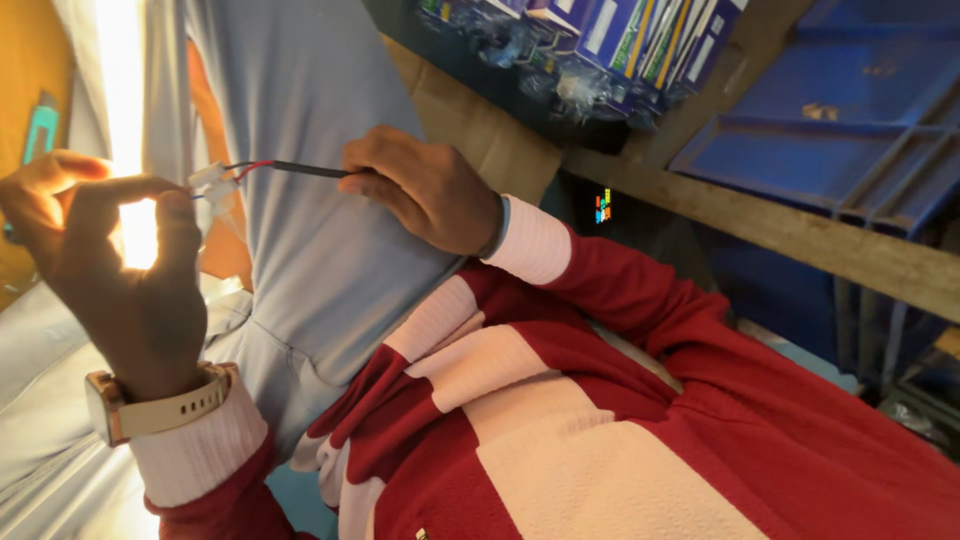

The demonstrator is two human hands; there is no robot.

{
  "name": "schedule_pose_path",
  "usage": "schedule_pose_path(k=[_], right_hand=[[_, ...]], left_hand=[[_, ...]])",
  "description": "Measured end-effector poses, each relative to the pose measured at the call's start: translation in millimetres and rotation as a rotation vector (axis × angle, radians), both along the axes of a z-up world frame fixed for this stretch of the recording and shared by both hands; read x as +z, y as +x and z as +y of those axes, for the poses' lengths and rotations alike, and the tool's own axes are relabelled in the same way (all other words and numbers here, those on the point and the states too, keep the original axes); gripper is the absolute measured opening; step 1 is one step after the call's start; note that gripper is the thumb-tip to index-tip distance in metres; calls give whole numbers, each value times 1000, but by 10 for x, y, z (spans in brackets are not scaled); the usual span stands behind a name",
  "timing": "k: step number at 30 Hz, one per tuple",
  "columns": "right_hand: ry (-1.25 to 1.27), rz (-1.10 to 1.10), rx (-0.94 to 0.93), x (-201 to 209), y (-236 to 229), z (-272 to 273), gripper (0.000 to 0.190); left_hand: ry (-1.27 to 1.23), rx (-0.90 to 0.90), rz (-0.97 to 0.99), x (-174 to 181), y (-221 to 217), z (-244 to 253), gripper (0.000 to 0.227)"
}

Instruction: The person sits on the floor and repeatedly picks up long white LED light strips. They connect a power cable to each strip to test if it lights up, then place the strip back in a pile. The person handles the strips one at a time throughout the clip.

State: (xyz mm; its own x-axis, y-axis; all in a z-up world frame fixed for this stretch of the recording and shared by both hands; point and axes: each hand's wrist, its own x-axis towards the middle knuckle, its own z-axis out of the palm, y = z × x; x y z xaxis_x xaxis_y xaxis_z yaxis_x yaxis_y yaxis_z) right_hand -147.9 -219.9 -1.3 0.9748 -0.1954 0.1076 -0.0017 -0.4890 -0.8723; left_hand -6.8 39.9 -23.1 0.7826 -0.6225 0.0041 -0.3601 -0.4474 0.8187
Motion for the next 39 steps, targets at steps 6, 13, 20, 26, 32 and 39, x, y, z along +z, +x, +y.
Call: schedule_pose_path(k=[6, 13, 20, 26, 32, 39], right_hand=[[-31, 0, -2, -27, 0, 8, 17], [-65, 10, -1, -44, 3, 13, 17], [-67, -1, -1, -42, 5, 12, 17], [-68, 10, -2, -51, 1, 15, 16], [-61, 9, -5, -54, 6, 21, 16], [-68, 2, -2, -44, 8, 19, 15]], left_hand=[[17, 4, 15, -7, -14, 17, 8], [14, 3, 21, -11, -7, -33, 9], [9, 4, 21, -26, -8, -39, 11], [11, 4, 26, -27, -6, -12, 14], [9, 6, 24, -5, 6, 3, 16], [3, 12, 35, -17, 24, 2, 19]])
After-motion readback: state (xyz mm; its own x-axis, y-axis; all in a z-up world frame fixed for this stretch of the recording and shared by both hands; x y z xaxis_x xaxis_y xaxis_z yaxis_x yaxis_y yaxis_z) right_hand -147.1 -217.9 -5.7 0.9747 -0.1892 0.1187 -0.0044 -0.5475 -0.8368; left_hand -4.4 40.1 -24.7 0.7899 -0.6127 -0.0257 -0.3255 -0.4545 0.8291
